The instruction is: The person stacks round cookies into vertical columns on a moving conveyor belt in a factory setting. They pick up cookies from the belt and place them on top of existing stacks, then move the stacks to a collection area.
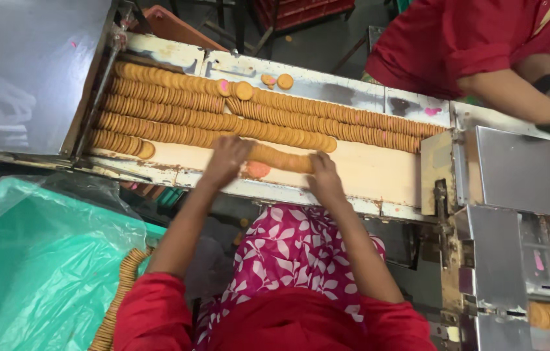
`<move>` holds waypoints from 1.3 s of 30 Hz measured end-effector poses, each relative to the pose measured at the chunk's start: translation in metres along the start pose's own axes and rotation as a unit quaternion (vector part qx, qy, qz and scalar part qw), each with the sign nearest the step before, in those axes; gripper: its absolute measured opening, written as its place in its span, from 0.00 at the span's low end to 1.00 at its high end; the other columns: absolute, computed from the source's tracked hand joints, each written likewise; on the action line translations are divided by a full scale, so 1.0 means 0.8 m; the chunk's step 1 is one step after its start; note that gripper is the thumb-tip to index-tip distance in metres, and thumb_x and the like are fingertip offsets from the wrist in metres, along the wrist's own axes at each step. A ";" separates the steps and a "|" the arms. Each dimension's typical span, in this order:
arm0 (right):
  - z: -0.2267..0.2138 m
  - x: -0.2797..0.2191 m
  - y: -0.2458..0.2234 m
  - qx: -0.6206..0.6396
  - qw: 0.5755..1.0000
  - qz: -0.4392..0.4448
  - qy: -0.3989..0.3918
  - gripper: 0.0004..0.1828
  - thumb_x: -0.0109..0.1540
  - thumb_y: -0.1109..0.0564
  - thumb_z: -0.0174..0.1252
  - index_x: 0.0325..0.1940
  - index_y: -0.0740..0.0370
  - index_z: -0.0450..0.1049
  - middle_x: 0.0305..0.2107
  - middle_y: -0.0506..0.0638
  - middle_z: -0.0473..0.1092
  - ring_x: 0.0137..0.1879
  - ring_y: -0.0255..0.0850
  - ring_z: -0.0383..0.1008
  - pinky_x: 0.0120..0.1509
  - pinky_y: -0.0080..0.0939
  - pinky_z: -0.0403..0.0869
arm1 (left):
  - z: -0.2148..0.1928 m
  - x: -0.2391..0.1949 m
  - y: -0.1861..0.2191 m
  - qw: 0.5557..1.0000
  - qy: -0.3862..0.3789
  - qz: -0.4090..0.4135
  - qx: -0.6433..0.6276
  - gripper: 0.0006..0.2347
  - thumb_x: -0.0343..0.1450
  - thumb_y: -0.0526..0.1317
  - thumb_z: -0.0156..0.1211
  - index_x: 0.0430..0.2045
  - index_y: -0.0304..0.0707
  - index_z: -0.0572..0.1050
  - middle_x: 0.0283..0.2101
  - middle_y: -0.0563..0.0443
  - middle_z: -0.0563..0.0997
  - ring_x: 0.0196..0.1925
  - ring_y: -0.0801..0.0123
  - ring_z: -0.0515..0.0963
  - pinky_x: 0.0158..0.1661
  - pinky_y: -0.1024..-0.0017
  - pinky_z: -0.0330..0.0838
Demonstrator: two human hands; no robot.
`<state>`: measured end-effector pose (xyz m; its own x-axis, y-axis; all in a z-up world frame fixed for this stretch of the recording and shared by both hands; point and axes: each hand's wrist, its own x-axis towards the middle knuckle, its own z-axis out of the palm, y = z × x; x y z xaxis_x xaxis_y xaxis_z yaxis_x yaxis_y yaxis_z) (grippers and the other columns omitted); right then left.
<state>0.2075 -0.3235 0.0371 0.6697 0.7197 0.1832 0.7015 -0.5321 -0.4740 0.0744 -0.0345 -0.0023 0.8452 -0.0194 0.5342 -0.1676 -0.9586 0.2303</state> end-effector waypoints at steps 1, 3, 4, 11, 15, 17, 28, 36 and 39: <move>-0.006 -0.006 0.008 -0.013 1.000 0.011 -0.011 0.37 0.54 0.64 0.63 0.68 0.61 0.64 0.65 0.64 0.61 0.68 0.62 0.61 0.71 0.54 0.66 | 0.009 0.000 0.019 0.996 -0.022 -0.019 -0.090 0.22 0.70 0.31 0.59 0.62 0.35 0.68 0.58 0.40 0.76 0.62 0.49 0.69 0.61 0.47 0.62; -0.016 -0.015 0.022 -0.041 0.998 0.036 -0.033 0.39 0.51 0.65 0.63 0.68 0.58 0.66 0.64 0.62 0.61 0.68 0.63 0.60 0.73 0.55 0.64 | 0.028 0.010 0.061 0.988 -0.058 -0.046 -0.139 0.26 0.67 0.33 0.63 0.63 0.35 0.67 0.59 0.38 0.73 0.63 0.48 0.68 0.60 0.49 0.65; -0.017 -0.016 0.025 -0.047 0.998 0.026 -0.026 0.39 0.52 0.65 0.64 0.69 0.58 0.65 0.64 0.63 0.61 0.68 0.64 0.59 0.73 0.57 0.63 | 0.037 0.018 0.083 0.991 -0.071 -0.054 -0.097 0.31 0.60 0.30 0.62 0.63 0.36 0.68 0.61 0.38 0.72 0.64 0.48 0.68 0.59 0.51 0.65; -0.013 -0.063 -0.018 -0.133 0.991 -0.010 0.031 0.43 0.50 0.59 0.67 0.69 0.65 0.61 0.60 0.74 0.58 0.68 0.71 0.54 0.71 0.70 0.57 | 0.026 0.039 0.191 0.985 -0.094 -0.147 0.015 0.31 0.58 0.54 0.73 0.55 0.49 0.72 0.54 0.45 0.72 0.57 0.52 0.69 0.47 0.50 0.64; -0.013 -0.078 -0.027 -0.114 0.993 0.018 0.029 0.38 0.56 0.54 0.68 0.69 0.62 0.63 0.61 0.74 0.58 0.67 0.70 0.55 0.73 0.66 0.58 | 0.022 0.027 0.206 0.985 -0.040 -0.142 0.089 0.28 0.59 0.56 0.71 0.52 0.49 0.73 0.49 0.46 0.72 0.55 0.51 0.70 0.45 0.52 0.64; -0.011 -0.068 -0.020 -0.126 0.992 0.000 0.016 0.38 0.58 0.48 0.69 0.68 0.59 0.64 0.61 0.68 0.60 0.70 0.67 0.58 0.76 0.68 0.59 | 0.028 0.026 0.204 0.984 -0.057 -0.142 0.097 0.26 0.63 0.56 0.70 0.53 0.49 0.73 0.48 0.47 0.72 0.53 0.53 0.70 0.44 0.54 0.65; 0.007 -0.062 -0.004 -0.193 0.977 -0.053 0.071 0.36 0.55 0.39 0.69 0.66 0.37 0.69 0.64 0.58 0.60 0.71 0.74 0.52 0.64 0.71 0.66 | 0.041 0.032 0.184 0.985 -0.099 -0.124 0.065 0.27 0.63 0.58 0.67 0.57 0.57 0.72 0.50 0.48 0.73 0.49 0.53 0.71 0.42 0.51 0.65; -0.058 -0.048 0.026 -0.102 0.994 0.023 -0.040 0.39 0.58 0.40 0.67 0.70 0.47 0.63 0.62 0.62 0.60 0.70 0.67 0.55 0.67 0.64 0.65 | 0.035 0.036 0.181 0.978 -0.133 -0.157 0.033 0.26 0.63 0.56 0.68 0.56 0.58 0.74 0.52 0.45 0.75 0.53 0.49 0.72 0.47 0.47 0.66; -0.158 -0.069 0.039 -0.031 0.998 0.032 -0.046 0.36 0.64 0.42 0.63 0.73 0.50 0.61 0.62 0.63 0.61 0.68 0.64 0.57 0.73 0.62 0.61 | 0.039 0.037 0.178 0.983 -0.120 -0.131 0.041 0.25 0.62 0.56 0.70 0.52 0.54 0.76 0.48 0.42 0.79 0.51 0.47 0.76 0.46 0.48 0.69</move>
<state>0.2234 -0.4363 0.1213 0.6899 0.7202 0.0728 0.6740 -0.6024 -0.4275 0.0910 -0.1807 0.0207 0.9507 0.1746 0.2561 0.1054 -0.9592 0.2625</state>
